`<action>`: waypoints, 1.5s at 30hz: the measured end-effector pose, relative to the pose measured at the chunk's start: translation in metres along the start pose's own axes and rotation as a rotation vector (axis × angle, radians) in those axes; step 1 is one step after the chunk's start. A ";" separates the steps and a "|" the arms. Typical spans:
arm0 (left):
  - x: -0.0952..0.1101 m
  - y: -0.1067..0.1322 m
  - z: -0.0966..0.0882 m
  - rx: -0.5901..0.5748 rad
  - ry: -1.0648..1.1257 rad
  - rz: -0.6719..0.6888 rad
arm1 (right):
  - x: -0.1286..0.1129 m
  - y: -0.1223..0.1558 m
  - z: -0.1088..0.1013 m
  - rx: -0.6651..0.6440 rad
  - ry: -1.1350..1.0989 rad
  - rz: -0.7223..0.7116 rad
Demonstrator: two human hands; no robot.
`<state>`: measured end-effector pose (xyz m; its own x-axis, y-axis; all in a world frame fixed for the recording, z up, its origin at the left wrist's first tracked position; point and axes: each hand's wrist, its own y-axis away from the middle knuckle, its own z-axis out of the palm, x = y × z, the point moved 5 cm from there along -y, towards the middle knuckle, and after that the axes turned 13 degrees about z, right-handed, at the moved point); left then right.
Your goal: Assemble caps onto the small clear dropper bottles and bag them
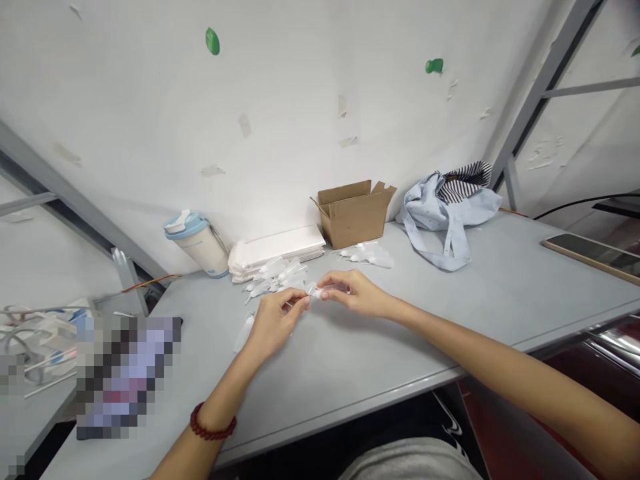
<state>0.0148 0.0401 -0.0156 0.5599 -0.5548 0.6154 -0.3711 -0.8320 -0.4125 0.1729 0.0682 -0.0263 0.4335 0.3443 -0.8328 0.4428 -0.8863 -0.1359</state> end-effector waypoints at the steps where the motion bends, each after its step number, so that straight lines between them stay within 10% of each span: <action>1: 0.001 0.000 0.001 -0.005 -0.002 0.005 | 0.000 0.001 0.001 -0.004 0.002 0.001; 29: -0.006 0.001 0.005 -0.173 0.098 -0.044 | -0.005 0.002 0.004 -0.030 0.145 -0.128; 39: -0.020 -0.003 -0.042 -0.100 0.039 -0.127 | 0.035 -0.025 -0.055 0.249 0.446 0.080; 45: -0.033 0.001 -0.039 -0.302 -0.081 -0.157 | 0.057 -0.029 -0.059 0.197 0.791 0.283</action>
<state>-0.0332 0.0580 -0.0100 0.6798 -0.4281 0.5955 -0.4714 -0.8771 -0.0924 0.2306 0.1318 -0.0383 0.9587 0.1517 -0.2405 0.1227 -0.9837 -0.1316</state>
